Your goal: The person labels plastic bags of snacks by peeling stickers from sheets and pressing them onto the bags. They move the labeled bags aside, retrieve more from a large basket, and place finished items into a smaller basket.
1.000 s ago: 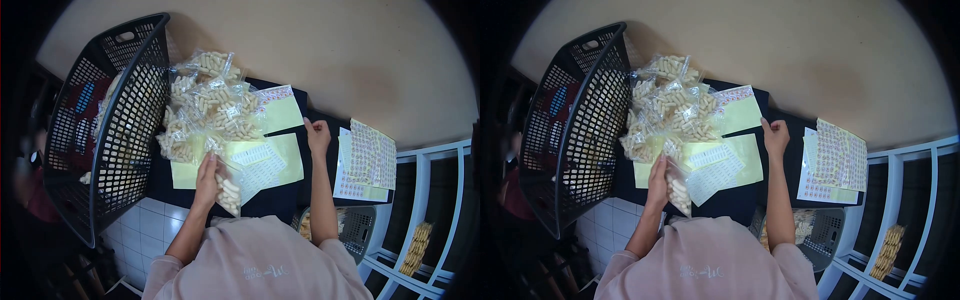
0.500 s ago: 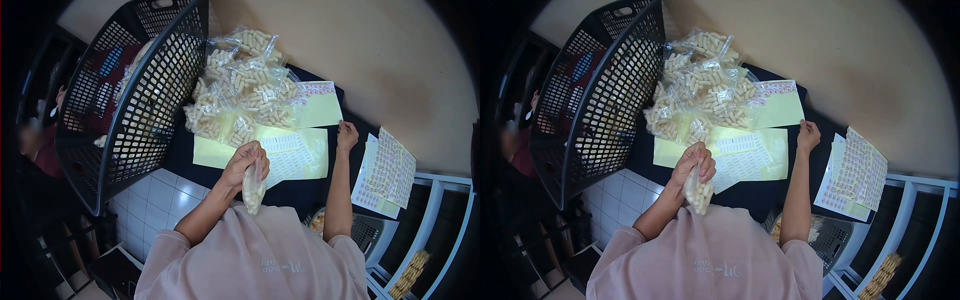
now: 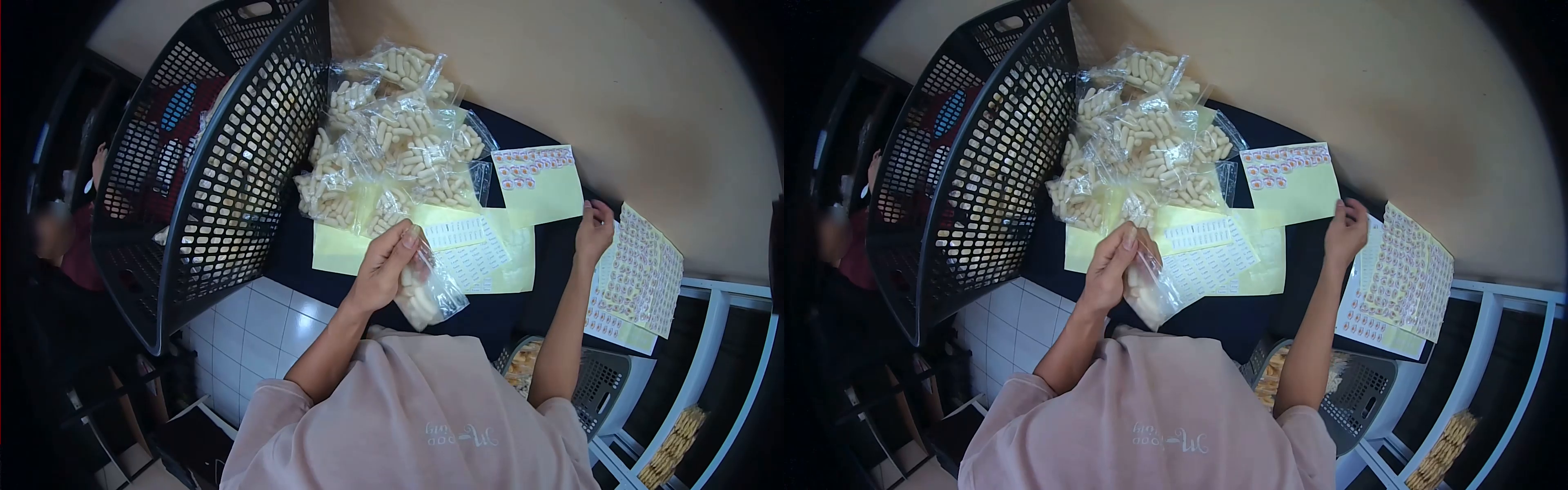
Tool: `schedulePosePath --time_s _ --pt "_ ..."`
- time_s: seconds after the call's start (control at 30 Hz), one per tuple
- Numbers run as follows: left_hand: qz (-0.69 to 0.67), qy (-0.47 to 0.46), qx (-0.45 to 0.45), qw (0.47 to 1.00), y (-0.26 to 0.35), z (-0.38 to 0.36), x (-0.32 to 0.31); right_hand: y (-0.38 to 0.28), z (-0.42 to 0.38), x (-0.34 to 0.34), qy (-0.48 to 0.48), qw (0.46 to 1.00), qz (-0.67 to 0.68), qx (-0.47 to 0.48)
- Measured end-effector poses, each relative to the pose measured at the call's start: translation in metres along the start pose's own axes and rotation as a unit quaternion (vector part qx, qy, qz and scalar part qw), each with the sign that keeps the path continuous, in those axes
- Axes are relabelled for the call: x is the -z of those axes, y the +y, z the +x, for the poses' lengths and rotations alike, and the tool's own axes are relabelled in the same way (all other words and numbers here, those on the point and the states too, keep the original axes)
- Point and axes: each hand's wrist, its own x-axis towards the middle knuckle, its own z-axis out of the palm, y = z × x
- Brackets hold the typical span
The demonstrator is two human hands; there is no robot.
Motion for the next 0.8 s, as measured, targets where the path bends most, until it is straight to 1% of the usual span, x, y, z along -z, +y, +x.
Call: schedulePosePath --time_s 0.03,0.07,0.1,0.13,0.2,0.23,0.27,0.3,0.33,0.37,0.4,0.43,0.5,0.53,0.6,0.67,0.73,0.77,0.8 --pt "0.087 -0.006 -0.049 0.995 0.006 0.002 -0.001 -0.029 -0.016 0.006 -0.104 0.988 0.103 -0.047" --pt "0.174 -0.013 -0.097 0.980 0.011 0.004 -0.004 -0.057 -0.034 0.012 -0.204 0.953 0.203 -0.093" --pt "0.189 0.000 -0.119 0.975 0.012 0.006 -0.007 -0.084 -0.053 0.020 -0.284 0.925 0.243 -0.063" --pt "0.189 -0.002 -0.118 0.975 0.013 0.007 -0.009 -0.109 -0.071 0.029 -0.361 0.889 0.280 -0.031" --pt "0.257 -0.011 -0.156 0.954 0.017 0.011 -0.013 -0.151 -0.102 0.040 -0.438 0.830 0.345 0.013" --pt "0.258 -0.014 -0.155 0.954 0.018 0.011 -0.016 -0.162 -0.109 0.043 -0.454 0.829 0.320 0.066" --pt "0.266 -0.021 -0.179 0.947 0.018 0.012 -0.021 -0.169 -0.114 0.045 -0.469 0.825 0.293 0.119" --pt "0.273 -0.027 -0.205 0.940 0.019 0.013 -0.024 -0.174 -0.116 0.047 -0.471 0.826 0.276 0.140" --pt "0.273 -0.029 -0.206 0.939 0.019 0.015 -0.027 -0.177 -0.117 0.048 -0.473 0.827 0.259 0.161" --pt "0.284 -0.039 -0.232 0.929 0.019 0.015 -0.029 -0.180 -0.120 0.048 -0.455 0.839 0.243 0.172" --pt "0.296 -0.048 -0.257 0.919 0.019 0.015 -0.030 -0.181 -0.123 0.049 -0.455 0.839 0.243 0.172" --pt "0.297 -0.048 -0.258 0.918 0.020 0.015 -0.031 -0.183 -0.125 0.050 -0.442 0.846 0.241 0.177" --pt "0.321 -0.064 -0.229 0.917 0.023 0.014 -0.034 -0.185 -0.127 0.049 -0.417 0.852 0.243 0.202" --pt "0.321 -0.066 -0.229 0.917 0.026 0.013 -0.036 -0.184 -0.127 0.050 -0.415 0.853 0.243 0.202" --pt "0.337 -0.081 -0.176 0.921 0.032 0.010 -0.040 -0.182 -0.127 0.051 -0.419 0.853 0.237 0.199" --pt "0.346 -0.078 -0.164 0.920 0.027 0.005 -0.037 -0.177 -0.128 0.051 -0.414 0.854 0.244 0.199" --pt "0.356 -0.074 -0.150 0.919 0.026 0.003 -0.032 -0.170 -0.130 0.049 -0.475 0.829 0.251 0.155" --pt "0.353 -0.092 -0.155 0.918 0.027 0.002 -0.029 -0.168 -0.132 0.048 -0.485 0.818 0.269 0.149" --pt "0.350 -0.111 -0.159 0.916 0.027 0.002 -0.027 -0.166 -0.131 0.048 -0.483 0.820 0.268 0.148"
